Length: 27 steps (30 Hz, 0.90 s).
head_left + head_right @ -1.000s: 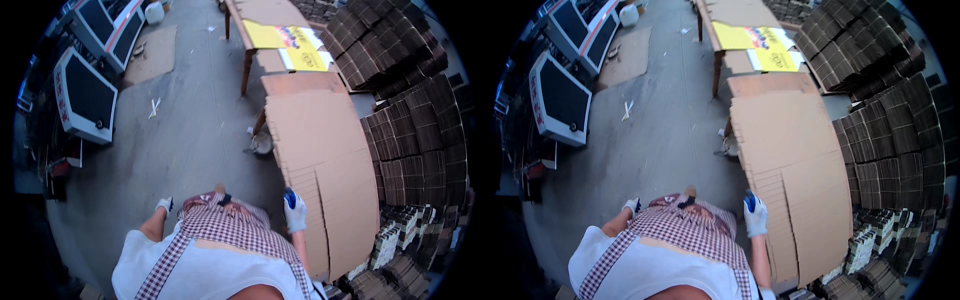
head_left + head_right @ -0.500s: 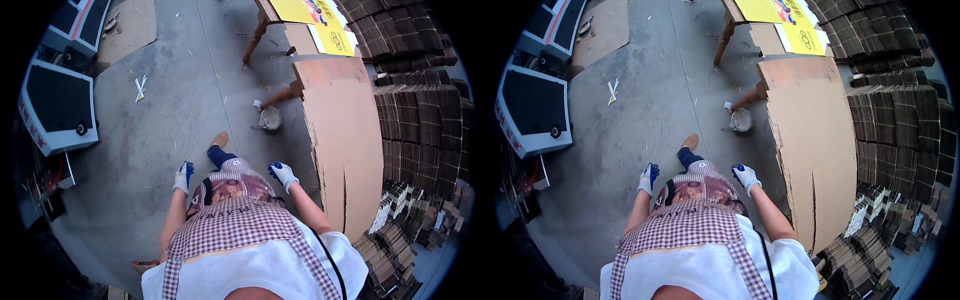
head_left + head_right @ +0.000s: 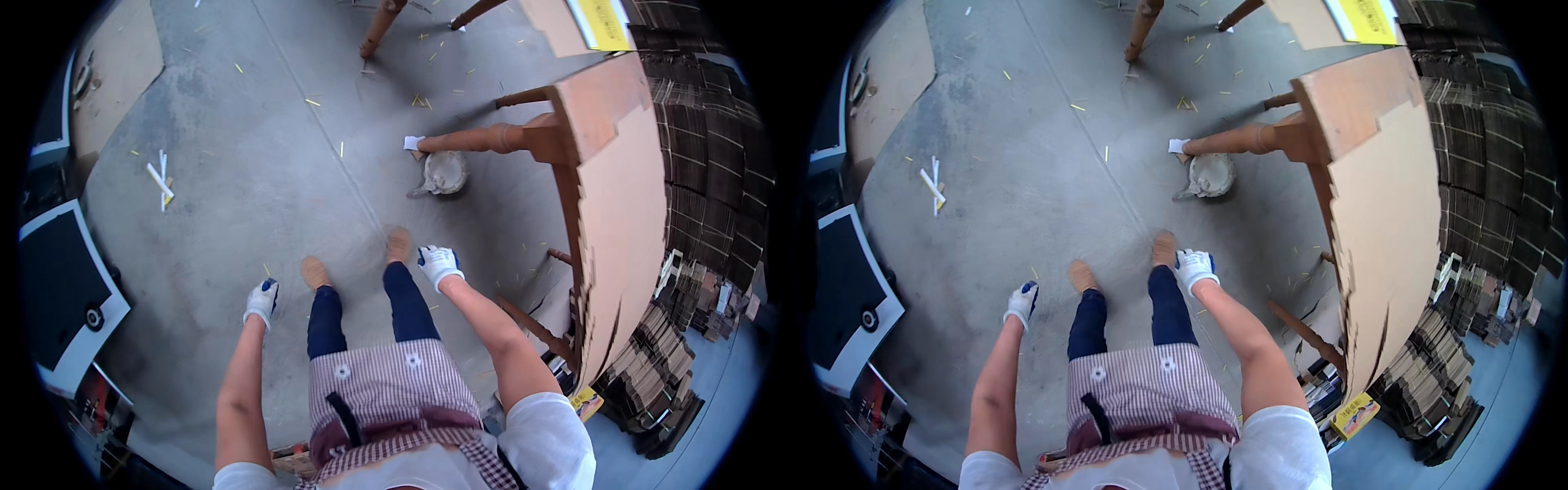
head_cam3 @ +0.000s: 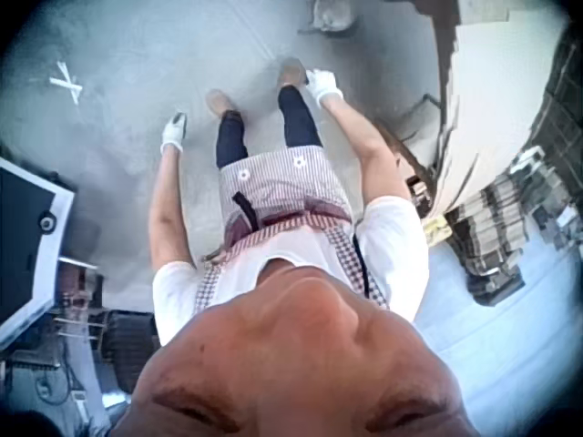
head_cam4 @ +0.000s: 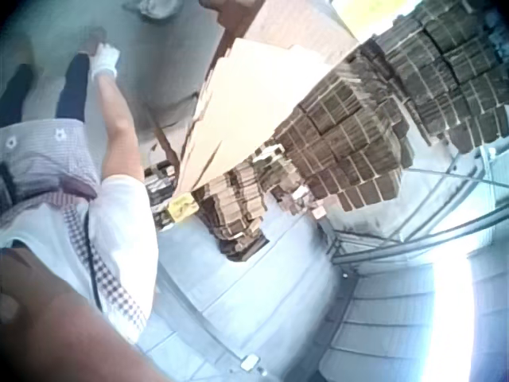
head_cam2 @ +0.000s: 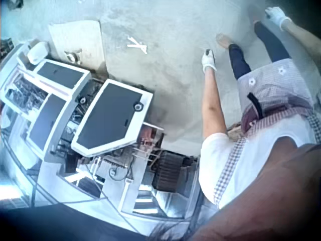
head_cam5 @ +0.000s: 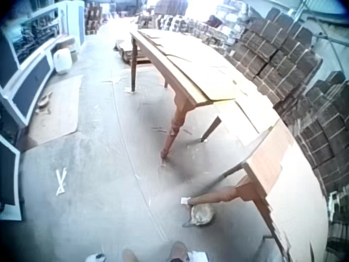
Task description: The person aligns and presses down a stack of corrugated cardboard sheets. They then retrieve a container of white adhesive and use a brush to apply the glue in strips across the surface of the cardboard.
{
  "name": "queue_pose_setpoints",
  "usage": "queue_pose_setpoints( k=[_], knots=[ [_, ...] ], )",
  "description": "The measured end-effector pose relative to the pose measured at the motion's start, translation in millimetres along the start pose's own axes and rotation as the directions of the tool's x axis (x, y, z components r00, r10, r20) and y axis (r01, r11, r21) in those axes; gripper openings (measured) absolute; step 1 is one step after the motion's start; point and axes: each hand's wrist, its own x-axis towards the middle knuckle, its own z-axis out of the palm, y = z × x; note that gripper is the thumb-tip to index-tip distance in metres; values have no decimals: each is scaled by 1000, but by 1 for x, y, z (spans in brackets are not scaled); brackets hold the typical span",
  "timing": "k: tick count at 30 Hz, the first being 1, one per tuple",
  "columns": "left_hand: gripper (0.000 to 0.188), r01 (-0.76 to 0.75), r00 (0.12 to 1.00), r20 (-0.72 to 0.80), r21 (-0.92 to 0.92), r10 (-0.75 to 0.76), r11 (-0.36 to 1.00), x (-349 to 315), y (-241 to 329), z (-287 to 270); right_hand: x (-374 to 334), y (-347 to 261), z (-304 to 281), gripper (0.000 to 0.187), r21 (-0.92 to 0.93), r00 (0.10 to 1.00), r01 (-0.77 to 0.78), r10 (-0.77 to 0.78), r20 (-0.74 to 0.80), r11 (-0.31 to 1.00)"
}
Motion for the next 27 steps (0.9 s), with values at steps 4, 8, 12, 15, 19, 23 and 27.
queue_pose_setpoints(
  k=[4, 8, 12, 15, 19, 23, 27],
  knots=[
    [42, -204, 979, 63, 167, 196, 965, 89, 69, 78, 111, 19, 54, 36, -141, 992, 64, -79, -104, 988],
    [40, 0, 976, 215, -173, 38, 985, 129, 179, 170, 222, 42, 70, 44, -317, 999, 7, -21, -39, 948],
    [34, 30, 925, 350, -457, 148, 889, 187, 207, 279, 311, 94, 138, 52, -608, 917, 35, -267, -296, 793],
    [33, 88, 914, 363, -615, 182, 784, 201, 227, 334, 335, 106, 151, 40, -601, 944, 78, -252, -211, 795],
    [33, 192, 935, 338, -735, 107, 650, 218, 252, 377, 330, 117, 151, 15, -527, 956, 192, -278, -89, 828],
    [36, 123, 937, 311, -715, 156, 689, 238, 269, 415, 293, 125, 139, 33, -329, 962, 204, -252, -108, 922],
    [40, -4, 923, 297, -631, 246, 776, 254, 307, 441, 295, 136, 138, 59, -423, 987, 109, -147, -58, 900]
  ],
)
